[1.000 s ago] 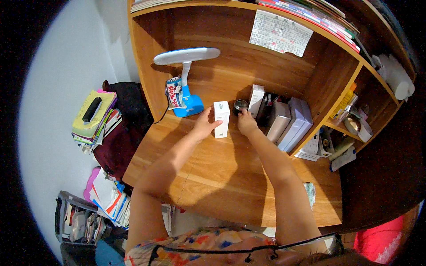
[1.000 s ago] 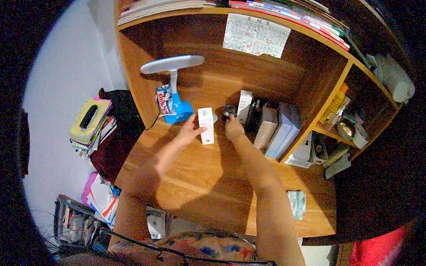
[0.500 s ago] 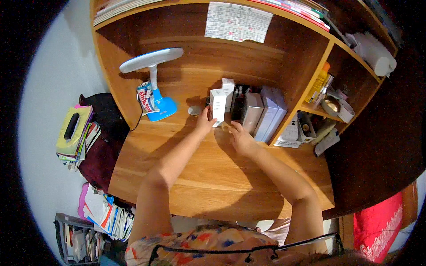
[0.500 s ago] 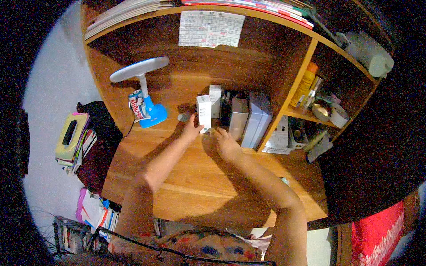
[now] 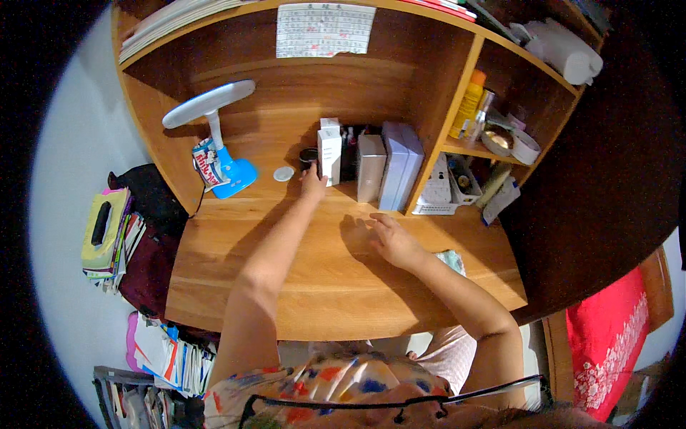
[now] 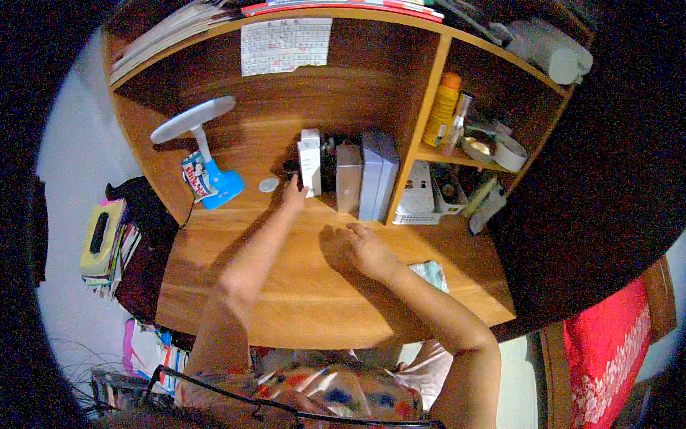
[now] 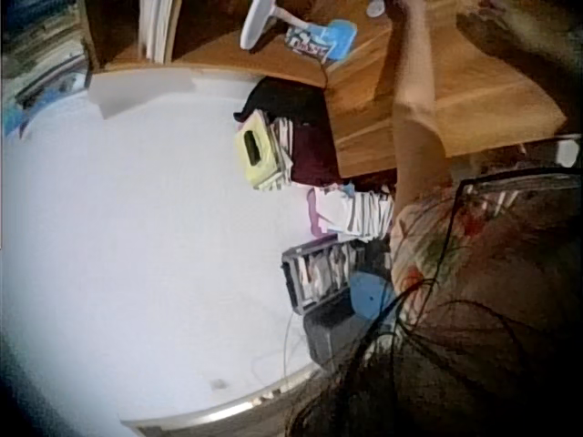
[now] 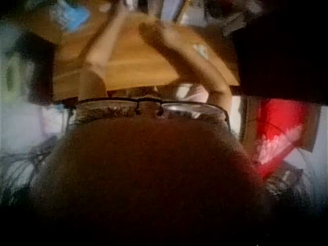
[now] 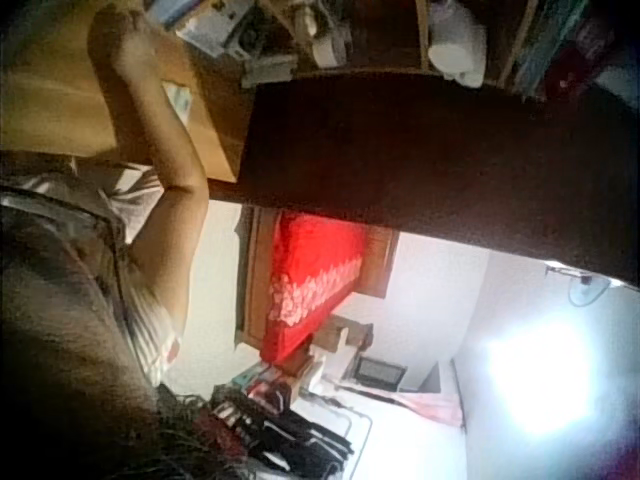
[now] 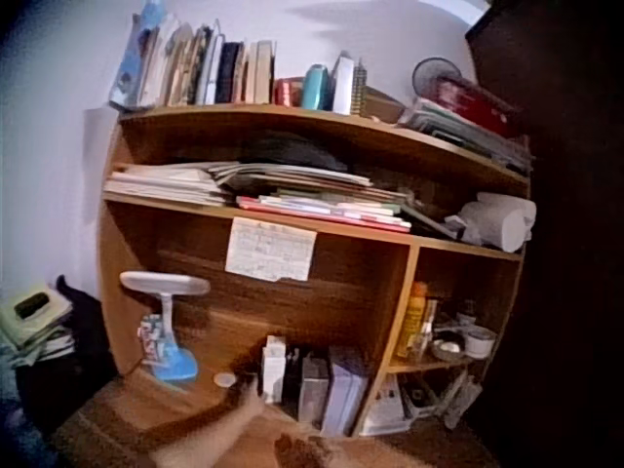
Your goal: The person organizes items on a wooden desk, placing pens into a holder and arranging boxes. They then wipe the desk surface and a blue plastic stool with a cloth. Finally, they open a drawer, remove several items, wipe the inside of the drawer, and place the items back inside.
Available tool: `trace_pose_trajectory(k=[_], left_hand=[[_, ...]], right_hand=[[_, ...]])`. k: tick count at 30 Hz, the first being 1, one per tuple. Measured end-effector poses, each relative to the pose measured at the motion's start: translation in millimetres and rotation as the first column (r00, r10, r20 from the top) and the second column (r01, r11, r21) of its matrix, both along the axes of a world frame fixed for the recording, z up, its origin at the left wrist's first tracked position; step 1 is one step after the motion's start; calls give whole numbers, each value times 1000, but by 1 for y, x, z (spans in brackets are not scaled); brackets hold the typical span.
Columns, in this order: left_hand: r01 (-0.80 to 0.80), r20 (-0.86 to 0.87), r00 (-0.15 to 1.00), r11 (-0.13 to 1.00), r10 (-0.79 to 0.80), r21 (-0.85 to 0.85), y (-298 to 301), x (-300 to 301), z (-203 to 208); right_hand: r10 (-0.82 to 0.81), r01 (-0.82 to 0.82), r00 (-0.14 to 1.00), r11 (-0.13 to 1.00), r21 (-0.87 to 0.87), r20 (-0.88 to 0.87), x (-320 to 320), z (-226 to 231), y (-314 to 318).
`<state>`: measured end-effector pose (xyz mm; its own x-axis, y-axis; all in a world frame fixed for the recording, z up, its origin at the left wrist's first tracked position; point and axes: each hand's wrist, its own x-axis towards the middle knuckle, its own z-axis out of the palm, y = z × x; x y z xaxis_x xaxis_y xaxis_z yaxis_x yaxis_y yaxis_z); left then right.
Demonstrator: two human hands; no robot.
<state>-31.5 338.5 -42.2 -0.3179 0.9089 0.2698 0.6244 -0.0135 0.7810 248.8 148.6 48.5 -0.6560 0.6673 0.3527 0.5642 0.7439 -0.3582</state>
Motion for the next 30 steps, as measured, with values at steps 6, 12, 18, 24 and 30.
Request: trace_pose_trajectory(k=[6,12,18,24,30], left_hand=[[161,61,985,987,-163,26,-86,38,51],[374,-40,909,855,-415,-358,-239,75,103],[461,-145,854,855,-500,-236,-301,124,55],[472,-455,737,863,-499,-181,-333,155,40],[371,-557,673,874,-486,-314,-351,150,52]], right_hand=[[-154,153,987,988,-24,-45,77,-9,-31],[-433,416,894,898,146,116,152,-27,-66],[-333,334,940,943,1,-80,184,-77,-79],[-489,440,849,863,-247,-198,220,-65,-105],[-771,775,629,632,-1,-94,332,-46,-160]])
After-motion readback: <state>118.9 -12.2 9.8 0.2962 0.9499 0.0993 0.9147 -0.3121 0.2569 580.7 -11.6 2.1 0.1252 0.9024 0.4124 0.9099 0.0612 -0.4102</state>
